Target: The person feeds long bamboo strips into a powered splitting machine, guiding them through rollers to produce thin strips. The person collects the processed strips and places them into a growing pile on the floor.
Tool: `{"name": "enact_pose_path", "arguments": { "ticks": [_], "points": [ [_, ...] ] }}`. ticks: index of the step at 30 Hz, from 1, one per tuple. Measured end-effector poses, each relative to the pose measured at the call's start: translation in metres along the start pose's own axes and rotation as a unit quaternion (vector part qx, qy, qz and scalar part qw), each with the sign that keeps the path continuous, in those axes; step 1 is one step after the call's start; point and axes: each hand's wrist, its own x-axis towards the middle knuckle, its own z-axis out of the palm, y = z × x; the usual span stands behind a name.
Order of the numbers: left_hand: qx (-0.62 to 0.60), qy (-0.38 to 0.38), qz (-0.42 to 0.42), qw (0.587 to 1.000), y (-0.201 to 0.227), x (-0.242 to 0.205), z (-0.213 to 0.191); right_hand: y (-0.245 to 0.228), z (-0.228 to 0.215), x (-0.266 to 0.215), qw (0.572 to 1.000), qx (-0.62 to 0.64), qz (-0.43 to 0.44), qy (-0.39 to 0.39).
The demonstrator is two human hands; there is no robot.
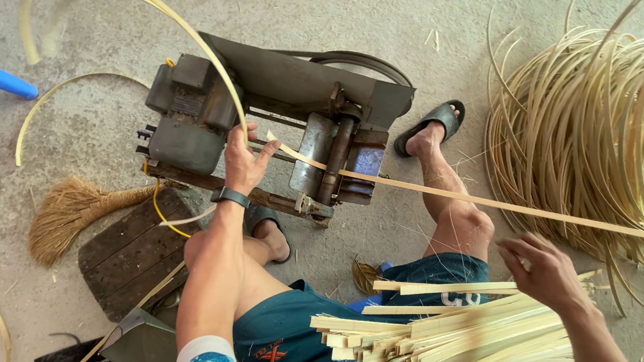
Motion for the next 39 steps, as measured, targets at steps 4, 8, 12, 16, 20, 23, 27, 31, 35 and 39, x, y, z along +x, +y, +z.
{"name": "enact_pose_path", "arguments": {
  "ticks": [4,8,12,16,20,23,27,31,35,39],
  "points": [
    [-0.034,-0.046,-0.096,0.994,-0.008,-0.002,0.009,0.056,0.053,-0.038,0.983,0.060,0.095,-0.148],
    [-0.032,-0.042,-0.090,0.995,-0.012,-0.003,0.017,0.089,0.097,-0.052,0.980,0.154,0.061,-0.114],
    [-0.054,-0.043,-0.079,0.994,-0.014,-0.009,0.025,0.100,0.096,-0.055,0.963,0.156,0.175,-0.130],
    [-0.047,-0.033,-0.047,0.997,-0.018,-0.010,0.031,0.088,0.072,-0.049,0.967,0.175,0.178,-0.058],
    [-0.045,-0.051,-0.066,0.995,-0.020,-0.012,0.033,0.064,0.044,-0.038,0.973,0.218,0.039,0.069],
    [-0.065,-0.044,-0.046,0.996,-0.017,-0.009,0.032,0.042,0.015,-0.024,0.953,0.265,-0.025,0.144],
    [-0.085,-0.045,-0.055,0.994,-0.015,-0.003,0.025,0.006,-0.029,-0.017,0.944,0.214,-0.061,0.243],
    [-0.068,-0.042,-0.055,0.995,-0.015,0.006,0.020,-0.020,-0.056,-0.010,0.956,0.152,-0.082,0.239],
    [-0.093,-0.043,-0.045,0.994,-0.009,0.019,0.008,-0.022,-0.067,-0.003,0.977,0.138,-0.046,0.159],
    [-0.024,-0.006,-0.039,0.999,0.005,0.057,-0.029,-0.010,-0.059,-0.005,0.984,0.102,0.023,0.141]
  ]
}}
